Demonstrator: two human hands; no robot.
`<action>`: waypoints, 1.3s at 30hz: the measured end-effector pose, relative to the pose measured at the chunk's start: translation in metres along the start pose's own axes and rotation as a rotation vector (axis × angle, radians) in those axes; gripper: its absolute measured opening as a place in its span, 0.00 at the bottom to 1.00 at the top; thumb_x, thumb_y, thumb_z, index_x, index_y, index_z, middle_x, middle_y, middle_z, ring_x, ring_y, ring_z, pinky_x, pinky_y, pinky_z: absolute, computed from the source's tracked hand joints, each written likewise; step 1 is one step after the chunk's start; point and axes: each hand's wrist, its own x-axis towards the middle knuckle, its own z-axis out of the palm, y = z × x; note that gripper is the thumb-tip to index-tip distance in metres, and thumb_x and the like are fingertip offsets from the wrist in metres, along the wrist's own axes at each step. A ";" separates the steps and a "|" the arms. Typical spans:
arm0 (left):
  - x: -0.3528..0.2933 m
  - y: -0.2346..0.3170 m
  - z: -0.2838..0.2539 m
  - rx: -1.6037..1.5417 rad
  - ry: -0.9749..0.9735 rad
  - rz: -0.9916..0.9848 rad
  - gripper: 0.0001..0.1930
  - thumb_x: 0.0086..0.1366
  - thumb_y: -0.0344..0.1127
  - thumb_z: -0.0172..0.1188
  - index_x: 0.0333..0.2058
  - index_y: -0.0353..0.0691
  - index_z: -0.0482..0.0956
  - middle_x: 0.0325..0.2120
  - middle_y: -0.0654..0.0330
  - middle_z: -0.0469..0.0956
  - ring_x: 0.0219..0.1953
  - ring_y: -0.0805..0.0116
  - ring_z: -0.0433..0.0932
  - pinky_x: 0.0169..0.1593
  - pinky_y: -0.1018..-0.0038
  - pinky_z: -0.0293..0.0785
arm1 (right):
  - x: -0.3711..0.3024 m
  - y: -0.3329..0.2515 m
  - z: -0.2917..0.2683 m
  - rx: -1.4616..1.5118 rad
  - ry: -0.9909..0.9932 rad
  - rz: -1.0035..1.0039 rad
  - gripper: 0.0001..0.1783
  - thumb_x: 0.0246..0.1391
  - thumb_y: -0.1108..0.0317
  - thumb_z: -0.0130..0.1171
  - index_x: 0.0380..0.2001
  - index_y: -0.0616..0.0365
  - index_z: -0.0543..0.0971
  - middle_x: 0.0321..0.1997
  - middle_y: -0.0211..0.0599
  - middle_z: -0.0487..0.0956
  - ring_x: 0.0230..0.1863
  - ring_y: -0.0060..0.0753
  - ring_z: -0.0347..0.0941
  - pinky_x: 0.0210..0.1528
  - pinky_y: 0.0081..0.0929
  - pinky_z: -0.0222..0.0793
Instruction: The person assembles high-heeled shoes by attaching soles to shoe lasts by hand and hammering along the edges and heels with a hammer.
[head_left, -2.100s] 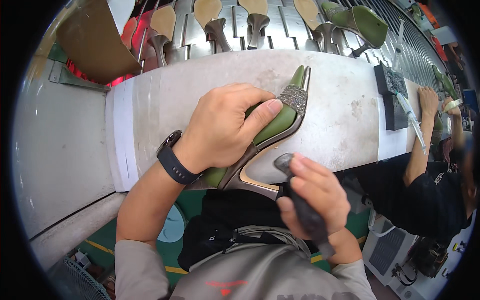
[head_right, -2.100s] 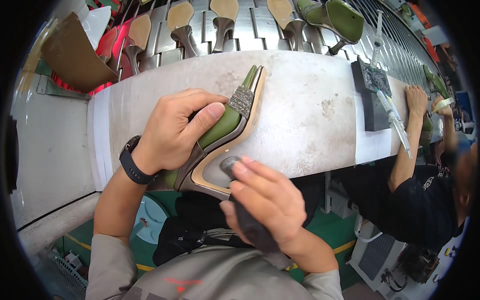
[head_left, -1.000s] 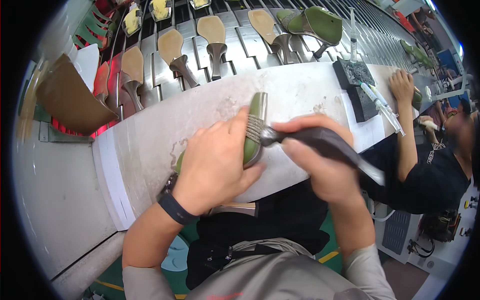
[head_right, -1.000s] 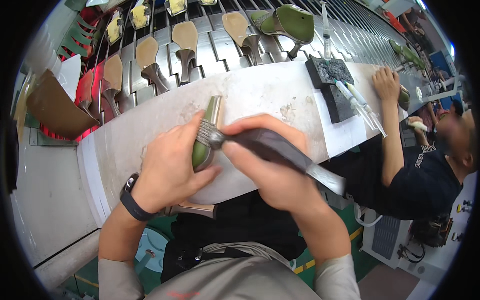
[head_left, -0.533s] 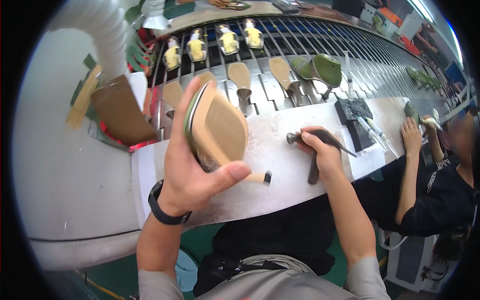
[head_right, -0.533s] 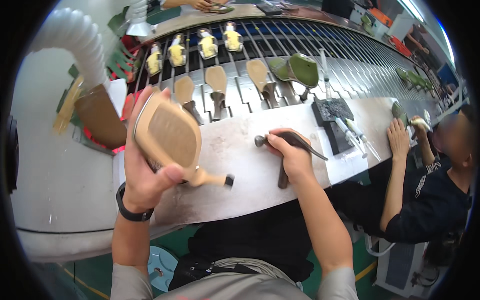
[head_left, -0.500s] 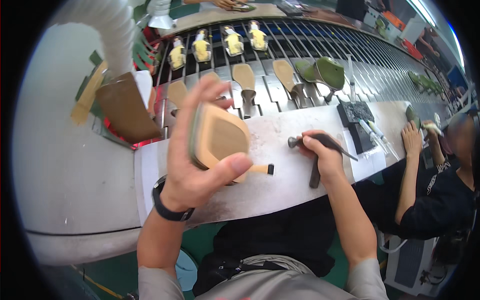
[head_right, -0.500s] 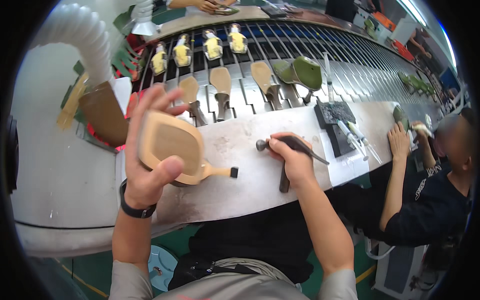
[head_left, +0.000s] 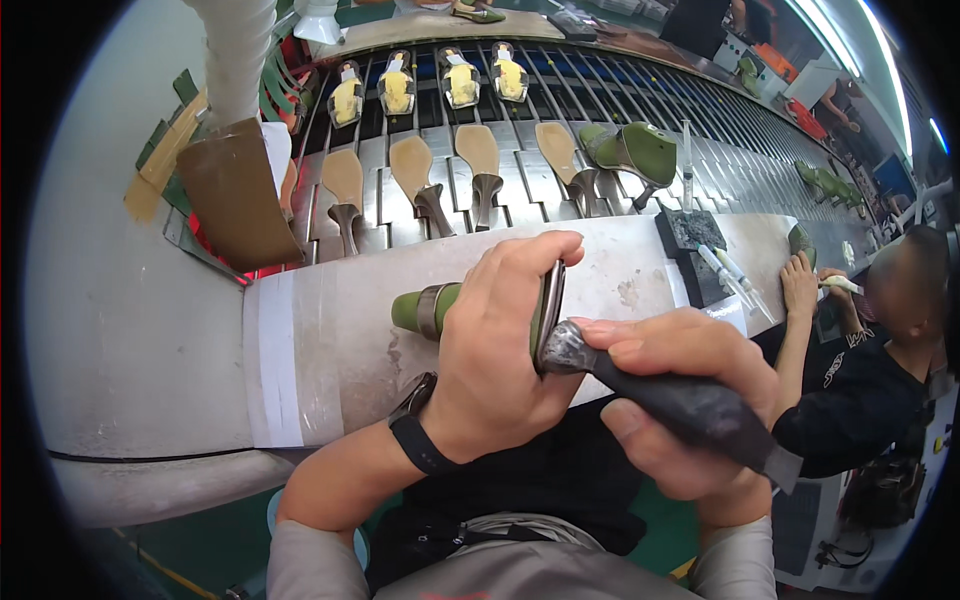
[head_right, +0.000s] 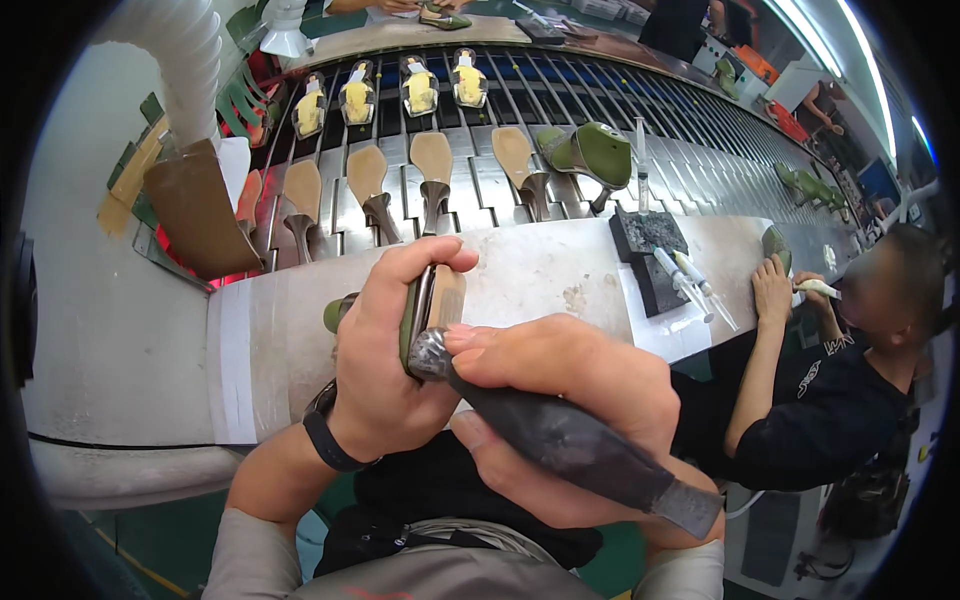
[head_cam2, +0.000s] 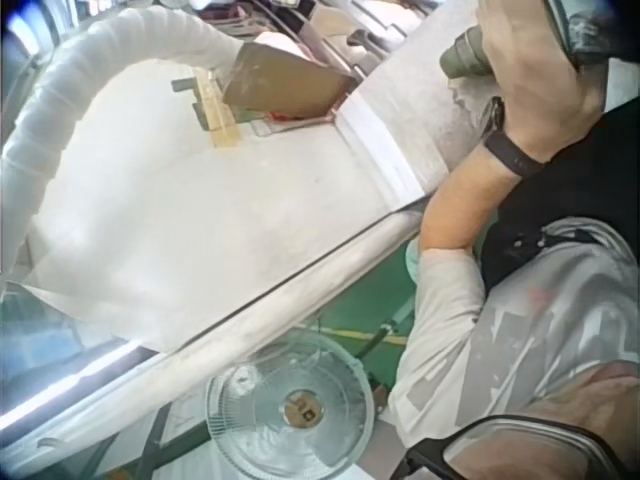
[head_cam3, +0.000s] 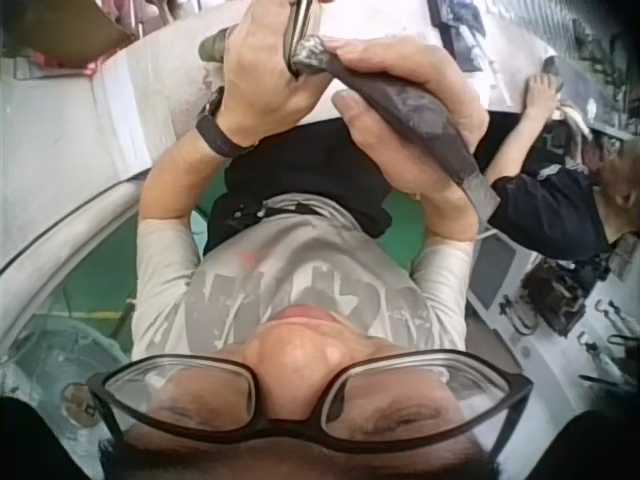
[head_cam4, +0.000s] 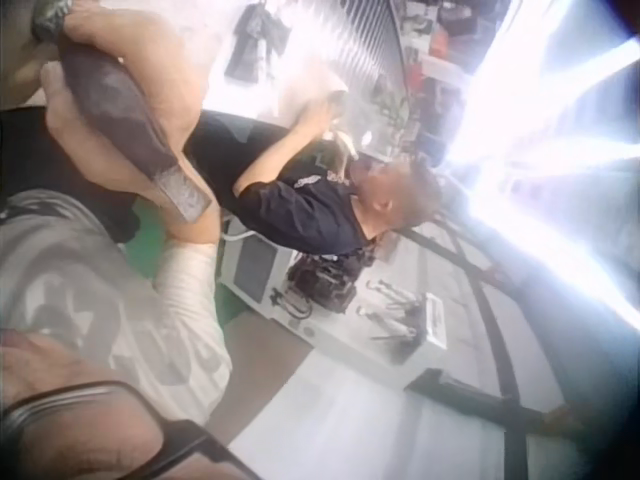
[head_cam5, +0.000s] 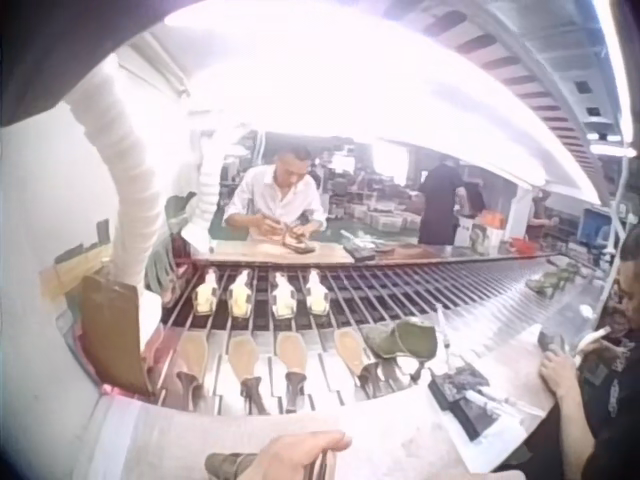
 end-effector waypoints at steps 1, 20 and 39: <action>-0.001 0.000 0.000 0.016 0.001 0.042 0.33 0.60 0.25 0.70 0.63 0.35 0.70 0.53 0.50 0.81 0.49 0.59 0.84 0.55 0.67 0.78 | 0.003 -0.002 -0.002 -0.004 -0.003 0.004 0.19 0.51 0.80 0.72 0.48 0.68 0.82 0.48 0.52 0.88 0.51 0.44 0.88 0.54 0.36 0.83; -0.178 -0.044 -0.004 0.485 0.065 0.168 0.40 0.67 0.57 0.71 0.67 0.41 0.64 0.64 0.43 0.74 0.67 0.44 0.74 0.75 0.36 0.54 | -0.126 0.038 0.076 0.479 0.100 0.683 0.17 0.59 0.81 0.69 0.51 0.65 0.81 0.54 0.46 0.88 0.53 0.30 0.86 0.56 0.29 0.80; -0.187 -0.043 -0.003 0.605 0.083 0.156 0.32 0.67 0.52 0.72 0.62 0.48 0.69 0.60 0.52 0.77 0.64 0.51 0.77 0.75 0.35 0.56 | -0.039 0.031 0.022 0.254 -0.173 0.669 0.25 0.45 0.66 0.77 0.43 0.71 0.81 0.45 0.58 0.87 0.50 0.50 0.87 0.60 0.41 0.80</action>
